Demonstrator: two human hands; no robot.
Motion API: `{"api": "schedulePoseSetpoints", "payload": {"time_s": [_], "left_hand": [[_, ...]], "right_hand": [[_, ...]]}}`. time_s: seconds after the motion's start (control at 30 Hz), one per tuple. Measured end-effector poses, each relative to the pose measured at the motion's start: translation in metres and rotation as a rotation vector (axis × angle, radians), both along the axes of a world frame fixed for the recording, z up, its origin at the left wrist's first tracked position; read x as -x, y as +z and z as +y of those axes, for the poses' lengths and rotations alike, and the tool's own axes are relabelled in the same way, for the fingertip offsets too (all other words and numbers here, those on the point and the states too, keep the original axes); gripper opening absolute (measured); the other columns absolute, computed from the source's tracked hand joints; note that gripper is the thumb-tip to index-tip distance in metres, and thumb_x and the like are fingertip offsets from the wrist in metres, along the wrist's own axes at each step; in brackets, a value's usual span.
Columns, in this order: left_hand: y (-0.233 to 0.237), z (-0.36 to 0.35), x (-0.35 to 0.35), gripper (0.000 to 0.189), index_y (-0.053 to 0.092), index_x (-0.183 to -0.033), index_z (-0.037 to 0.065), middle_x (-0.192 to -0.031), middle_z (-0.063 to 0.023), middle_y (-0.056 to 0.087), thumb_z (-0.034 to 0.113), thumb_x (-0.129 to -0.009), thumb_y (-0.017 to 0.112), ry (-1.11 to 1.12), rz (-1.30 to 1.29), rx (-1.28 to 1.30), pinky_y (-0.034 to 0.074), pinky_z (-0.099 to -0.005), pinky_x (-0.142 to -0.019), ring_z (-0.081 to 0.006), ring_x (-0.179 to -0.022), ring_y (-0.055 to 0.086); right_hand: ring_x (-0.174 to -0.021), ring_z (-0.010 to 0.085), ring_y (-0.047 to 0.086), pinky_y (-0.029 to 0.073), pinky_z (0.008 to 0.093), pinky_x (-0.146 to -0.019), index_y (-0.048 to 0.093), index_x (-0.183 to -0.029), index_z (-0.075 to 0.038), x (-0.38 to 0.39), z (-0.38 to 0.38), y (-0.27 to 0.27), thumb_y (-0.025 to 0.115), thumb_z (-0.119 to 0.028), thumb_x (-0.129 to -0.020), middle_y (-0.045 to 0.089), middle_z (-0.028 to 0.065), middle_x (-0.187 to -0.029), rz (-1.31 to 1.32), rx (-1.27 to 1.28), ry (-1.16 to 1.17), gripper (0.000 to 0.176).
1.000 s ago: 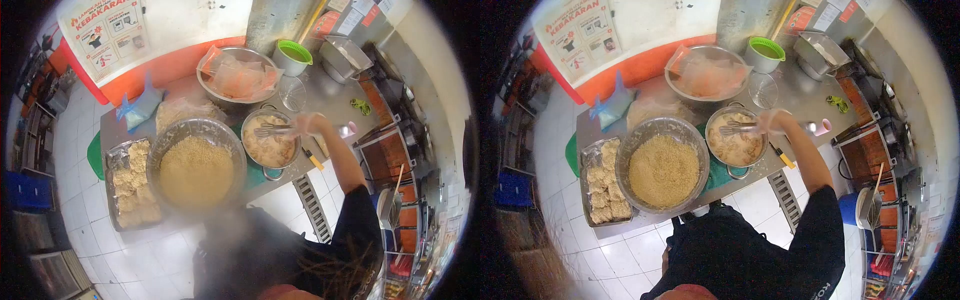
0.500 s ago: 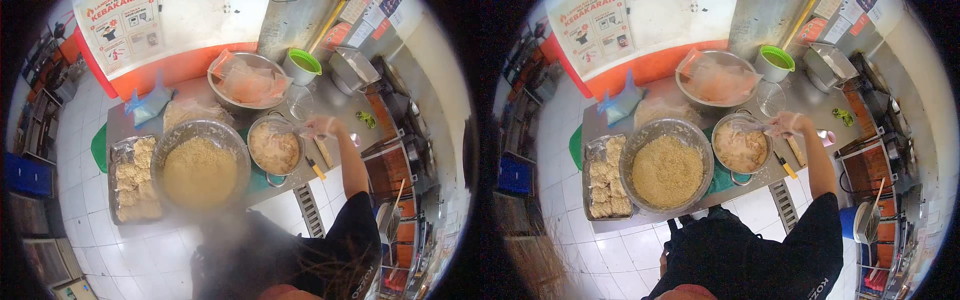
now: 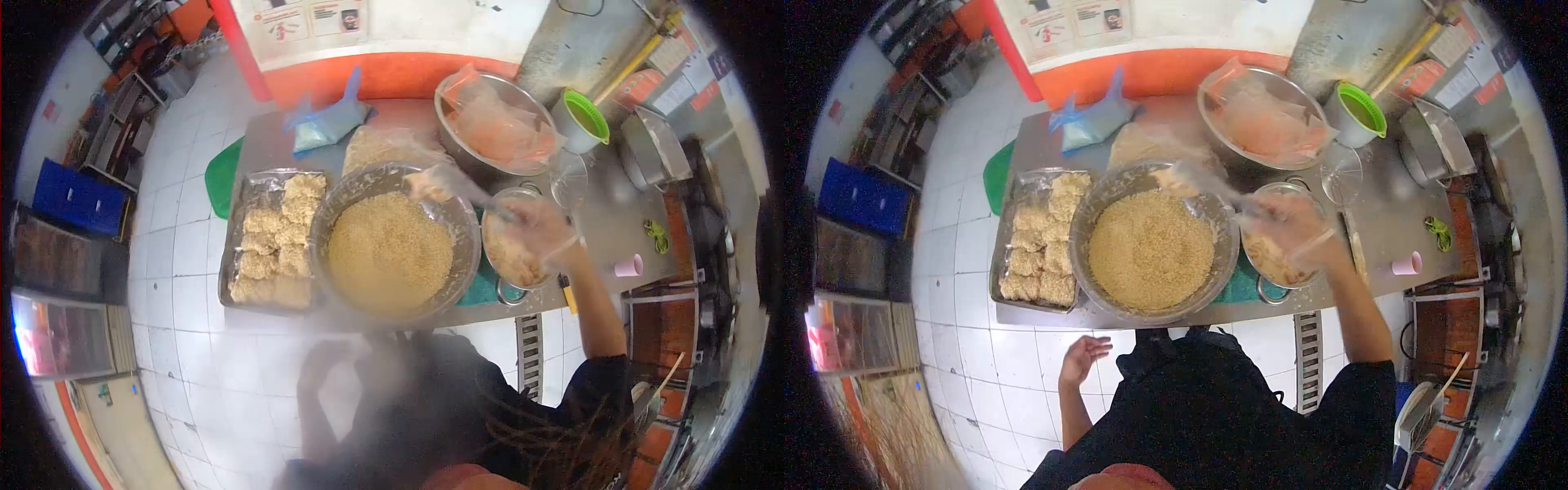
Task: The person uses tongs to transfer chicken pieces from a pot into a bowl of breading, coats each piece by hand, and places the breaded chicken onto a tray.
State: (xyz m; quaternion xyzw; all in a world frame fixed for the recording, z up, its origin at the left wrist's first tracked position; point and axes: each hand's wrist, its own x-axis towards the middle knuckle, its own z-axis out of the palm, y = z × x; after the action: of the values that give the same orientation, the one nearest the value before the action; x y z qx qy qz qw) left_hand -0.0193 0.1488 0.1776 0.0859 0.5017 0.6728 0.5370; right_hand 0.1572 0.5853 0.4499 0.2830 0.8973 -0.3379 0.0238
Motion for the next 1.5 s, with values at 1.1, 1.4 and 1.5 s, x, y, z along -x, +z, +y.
{"api": "schedulePoseSetpoints", "payload": {"time_s": [1.1, 1.4, 1.5], "left_hand": [[-0.026, 0.118, -0.075, 0.016, 0.049, -0.105, 0.007, -0.11, -0.0079, 0.058, 0.021, -0.098, 0.049, 0.567, -0.112, 0.082, 0.048, -0.0416, -0.089, -0.0202, -0.102, 0.057], [-0.034, 0.129, -0.091, 0.014, 0.048, -0.103, 0.006, -0.107, -0.007, 0.056, 0.019, -0.099, 0.046, 0.584, -0.05, 0.119, 0.047, -0.0398, -0.09, -0.0187, -0.101, 0.056], [0.0, 0.127, -0.081, 0.013, 0.048, -0.103, 0.006, -0.107, -0.0067, 0.056, 0.018, -0.1, 0.045, 0.507, -0.015, 0.007, 0.047, -0.0379, -0.09, -0.0179, -0.101, 0.056]], "right_hand": [[-0.104, 0.038, 0.059, 0.044, 0.0403, -0.093, 0.056, -0.116, 0.007, 0.136, -0.114, -0.201, 0.066, -0.042, -0.074, 0.06, 0.0291, -0.108, -0.474, -0.177, 0.472, 0.065], [-0.095, 0.0366, 0.061, 0.048, 0.0393, -0.084, 0.059, -0.114, 0.003, 0.119, -0.097, -0.188, 0.071, -0.046, -0.071, 0.063, 0.0261, -0.104, -0.254, 0.275, 0.207, 0.067], [-0.089, 0.0343, 0.063, 0.048, 0.0395, -0.082, 0.061, -0.112, 0.004, 0.166, -0.114, -0.133, 0.072, -0.047, -0.07, 0.065, 0.0236, -0.101, -0.179, 0.43, 0.167, 0.067]]}}
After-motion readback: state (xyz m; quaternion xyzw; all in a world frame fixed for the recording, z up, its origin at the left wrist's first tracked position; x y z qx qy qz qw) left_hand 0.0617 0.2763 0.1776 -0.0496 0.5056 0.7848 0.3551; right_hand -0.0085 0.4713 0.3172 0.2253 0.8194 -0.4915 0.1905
